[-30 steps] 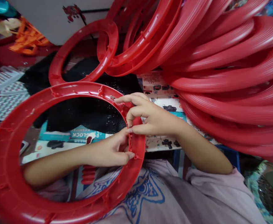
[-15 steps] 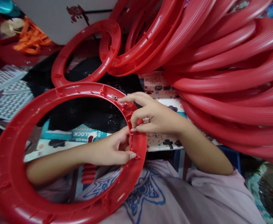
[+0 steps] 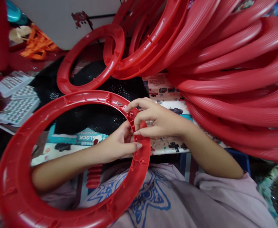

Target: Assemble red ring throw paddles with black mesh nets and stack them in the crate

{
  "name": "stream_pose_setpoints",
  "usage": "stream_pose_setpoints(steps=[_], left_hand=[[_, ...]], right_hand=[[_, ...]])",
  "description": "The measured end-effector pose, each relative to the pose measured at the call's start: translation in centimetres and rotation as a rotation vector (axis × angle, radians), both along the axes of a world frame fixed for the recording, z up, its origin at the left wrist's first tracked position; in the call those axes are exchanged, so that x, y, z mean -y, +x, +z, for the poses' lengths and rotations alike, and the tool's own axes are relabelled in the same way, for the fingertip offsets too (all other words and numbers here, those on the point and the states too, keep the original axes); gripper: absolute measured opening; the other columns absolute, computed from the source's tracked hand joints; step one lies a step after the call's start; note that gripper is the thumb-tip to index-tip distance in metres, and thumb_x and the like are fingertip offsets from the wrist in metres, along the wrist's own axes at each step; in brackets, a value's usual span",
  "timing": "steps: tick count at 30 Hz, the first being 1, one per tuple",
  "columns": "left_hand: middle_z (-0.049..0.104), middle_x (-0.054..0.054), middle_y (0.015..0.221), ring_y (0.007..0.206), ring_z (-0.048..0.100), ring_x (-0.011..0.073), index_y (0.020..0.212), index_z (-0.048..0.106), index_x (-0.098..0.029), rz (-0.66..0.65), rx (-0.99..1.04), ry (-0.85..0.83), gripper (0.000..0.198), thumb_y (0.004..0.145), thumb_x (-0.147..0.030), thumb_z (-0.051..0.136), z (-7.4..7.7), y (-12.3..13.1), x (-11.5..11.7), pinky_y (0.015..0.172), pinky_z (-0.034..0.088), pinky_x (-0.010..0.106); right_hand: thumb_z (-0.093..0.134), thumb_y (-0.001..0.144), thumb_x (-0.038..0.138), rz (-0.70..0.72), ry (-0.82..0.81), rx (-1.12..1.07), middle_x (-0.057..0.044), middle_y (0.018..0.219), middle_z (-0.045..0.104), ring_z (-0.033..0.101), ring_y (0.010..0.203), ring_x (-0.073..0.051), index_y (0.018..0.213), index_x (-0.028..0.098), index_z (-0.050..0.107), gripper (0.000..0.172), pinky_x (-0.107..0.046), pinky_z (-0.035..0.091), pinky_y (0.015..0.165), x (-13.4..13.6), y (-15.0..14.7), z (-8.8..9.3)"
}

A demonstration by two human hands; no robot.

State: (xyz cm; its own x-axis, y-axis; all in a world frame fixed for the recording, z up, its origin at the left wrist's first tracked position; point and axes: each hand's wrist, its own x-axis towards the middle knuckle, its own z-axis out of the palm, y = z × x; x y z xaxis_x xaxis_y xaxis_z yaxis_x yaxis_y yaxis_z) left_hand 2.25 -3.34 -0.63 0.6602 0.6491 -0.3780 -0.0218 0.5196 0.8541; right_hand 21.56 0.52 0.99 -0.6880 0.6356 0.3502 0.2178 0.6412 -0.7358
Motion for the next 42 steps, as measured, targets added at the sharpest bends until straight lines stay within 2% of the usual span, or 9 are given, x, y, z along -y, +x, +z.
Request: stream_pose_setpoints(steps=[3,7,18,24,27,30,32,37,42], left_hand=[[0.053,0.003,0.106,0.085,0.058,0.0147,0.120,0.037,-0.019,-0.036,-0.080,0.079,0.063,0.066,-0.012,0.066,-0.1,-0.3,0.0,0.070,0.049,0.027],[0.055,0.004,0.104,0.088,0.057,0.0180,0.128,0.039,-0.019,-0.209,-0.154,0.160,0.067,0.067,-0.011,0.066,-0.3,-1.1,0.4,0.071,0.051,0.030],[0.053,0.002,0.097,0.083,0.057,0.0166,0.136,0.027,-0.023,-0.326,-0.056,0.031,0.074,0.074,-0.015,0.066,0.0,-1.4,0.3,0.074,0.050,0.031],[0.053,0.001,0.100,0.083,0.055,0.0129,0.124,0.034,-0.023,-0.264,0.093,-0.097,0.062,0.074,-0.019,0.070,1.1,-1.0,0.0,0.072,0.049,0.027],[0.055,0.002,0.103,0.087,0.058,0.0123,0.115,0.040,-0.020,-0.135,0.132,-0.130,0.049,0.077,-0.024,0.071,1.0,-0.6,-0.1,0.077,0.050,0.027],[0.057,0.001,0.102,0.084,0.061,0.0121,0.118,0.037,-0.022,0.037,0.108,-0.096,0.052,0.078,-0.022,0.070,0.4,-0.2,-0.1,0.073,0.051,0.026],[0.056,0.000,0.101,0.081,0.061,0.0117,0.118,0.035,-0.023,0.067,0.074,-0.059,0.055,0.075,-0.017,0.069,0.0,-0.1,0.0,0.068,0.051,0.025],[0.051,-0.001,0.097,0.076,0.056,0.0103,0.114,0.034,-0.021,-0.030,-0.046,0.018,0.057,0.066,-0.008,0.062,0.2,-0.3,0.2,0.063,0.048,0.023],[0.053,0.002,0.100,0.084,0.056,0.0162,0.125,0.031,-0.020,-0.205,-0.154,0.073,0.066,0.068,-0.012,0.062,0.3,-0.8,0.5,0.067,0.048,0.029]], right_hand=[[0.069,0.081,0.017,0.012,-0.005,-0.026,-0.009,0.125,0.055,0.055,0.116,-0.022,0.083,0.019,0.071,0.004,-0.041,0.045,0.100,0.2,0.0,0.3],[0.071,0.081,0.023,-0.002,-0.052,-0.075,-0.008,0.129,0.054,0.052,0.120,-0.022,0.084,0.020,0.071,0.004,-0.040,0.045,0.102,0.4,0.0,0.6],[0.073,0.075,0.016,-0.069,-0.046,-0.008,-0.008,0.133,0.052,0.049,0.125,-0.026,0.071,0.019,0.070,0.006,-0.045,0.041,0.105,0.0,-0.3,0.5],[0.070,0.077,0.015,-0.065,-0.082,-0.052,-0.008,0.132,0.056,0.053,0.124,-0.023,0.073,0.019,0.068,0.006,-0.042,0.045,0.104,0.0,-0.1,0.6],[0.068,0.076,0.013,-0.071,-0.054,-0.049,-0.008,0.129,0.058,0.055,0.122,-0.022,0.074,0.019,0.069,0.007,-0.042,0.044,0.106,0.2,-0.1,0.6],[0.067,0.076,0.012,-0.073,-0.012,-0.020,-0.007,0.121,0.063,0.058,0.116,-0.022,0.072,0.019,0.069,0.008,-0.043,0.045,0.104,0.4,-0.3,0.5],[0.067,0.076,0.012,-0.073,-0.015,-0.009,-0.008,0.120,0.063,0.059,0.113,-0.022,0.071,0.019,0.069,0.008,-0.041,0.047,0.100,0.5,-0.5,0.4],[0.068,0.080,0.016,-0.109,-0.054,-0.082,-0.011,0.134,0.051,0.050,0.127,-0.024,0.080,0.018,0.072,0.005,-0.042,0.042,0.105,0.7,-0.7,0.6],[0.066,0.078,0.010,-0.120,-0.058,-0.033,-0.012,0.141,0.046,0.044,0.133,-0.026,0.079,0.017,0.070,0.008,-0.044,0.037,0.109,0.8,-0.5,0.8]])
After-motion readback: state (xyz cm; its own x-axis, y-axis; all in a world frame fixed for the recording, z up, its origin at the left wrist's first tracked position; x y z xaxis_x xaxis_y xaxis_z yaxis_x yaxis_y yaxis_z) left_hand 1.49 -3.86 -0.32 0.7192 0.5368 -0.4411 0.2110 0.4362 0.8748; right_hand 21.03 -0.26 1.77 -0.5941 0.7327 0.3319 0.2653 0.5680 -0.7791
